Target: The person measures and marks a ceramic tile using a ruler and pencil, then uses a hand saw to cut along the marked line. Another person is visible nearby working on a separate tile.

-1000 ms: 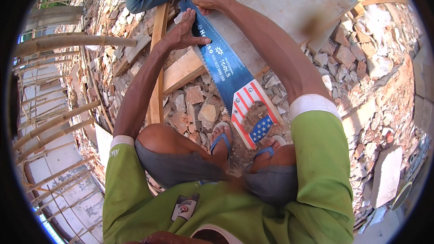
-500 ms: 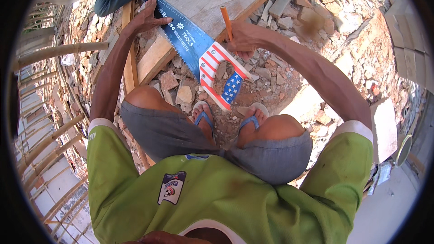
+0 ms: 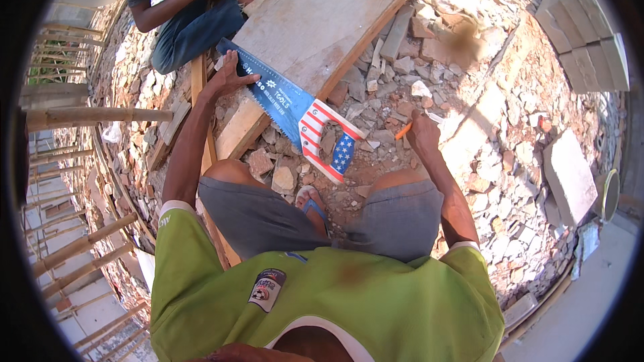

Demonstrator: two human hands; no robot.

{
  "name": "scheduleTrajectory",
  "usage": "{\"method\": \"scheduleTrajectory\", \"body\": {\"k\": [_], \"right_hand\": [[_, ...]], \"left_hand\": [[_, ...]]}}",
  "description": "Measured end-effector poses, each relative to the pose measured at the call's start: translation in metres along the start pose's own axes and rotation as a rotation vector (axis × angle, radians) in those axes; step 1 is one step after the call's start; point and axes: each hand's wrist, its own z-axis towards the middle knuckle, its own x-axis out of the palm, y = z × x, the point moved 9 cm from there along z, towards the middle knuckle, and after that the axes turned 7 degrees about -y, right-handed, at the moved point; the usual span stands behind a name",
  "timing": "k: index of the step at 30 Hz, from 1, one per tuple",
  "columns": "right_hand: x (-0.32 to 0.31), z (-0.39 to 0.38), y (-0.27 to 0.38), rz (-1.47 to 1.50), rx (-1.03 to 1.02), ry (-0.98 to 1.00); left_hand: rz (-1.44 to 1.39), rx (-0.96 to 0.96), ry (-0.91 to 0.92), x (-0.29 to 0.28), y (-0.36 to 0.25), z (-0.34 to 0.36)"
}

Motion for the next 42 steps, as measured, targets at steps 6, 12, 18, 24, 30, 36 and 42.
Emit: {"method": "scheduleTrajectory", "body": {"k": [6,12,18,24,30,36,42], "right_hand": [[-0.006,0.032,-0.01,-0.161,-0.106,-0.052],[0.003,0.037,-0.029,-0.162,-0.006,0.025],[0.012,0.016,-0.044,-0.203,-0.009,0.057],[0.001,0.002,-0.003,0.013,-0.066,0.125],[-0.032,-0.038,0.182,1.862,0.546,0.71],[-0.103,0.018,0.18,1.673,0.197,0.295],[-0.231,0.054,0.243,0.951,-0.239,0.146]], "left_hand": [[0.016,0.007,-0.039,0.006,0.008,-0.003],[-0.034,0.035,-0.08,0.003,0.0,-0.009],[-0.049,0.027,-0.125,0.003,0.011,-0.013],[-0.048,0.019,-0.149,-0.001,0.004,-0.014],[-0.209,0.069,-0.302,0.0,0.012,-0.026],[-0.472,-0.003,-0.921,-0.039,0.043,-0.046],[-0.131,-0.094,-1.014,-0.037,0.075,-0.014]]}}
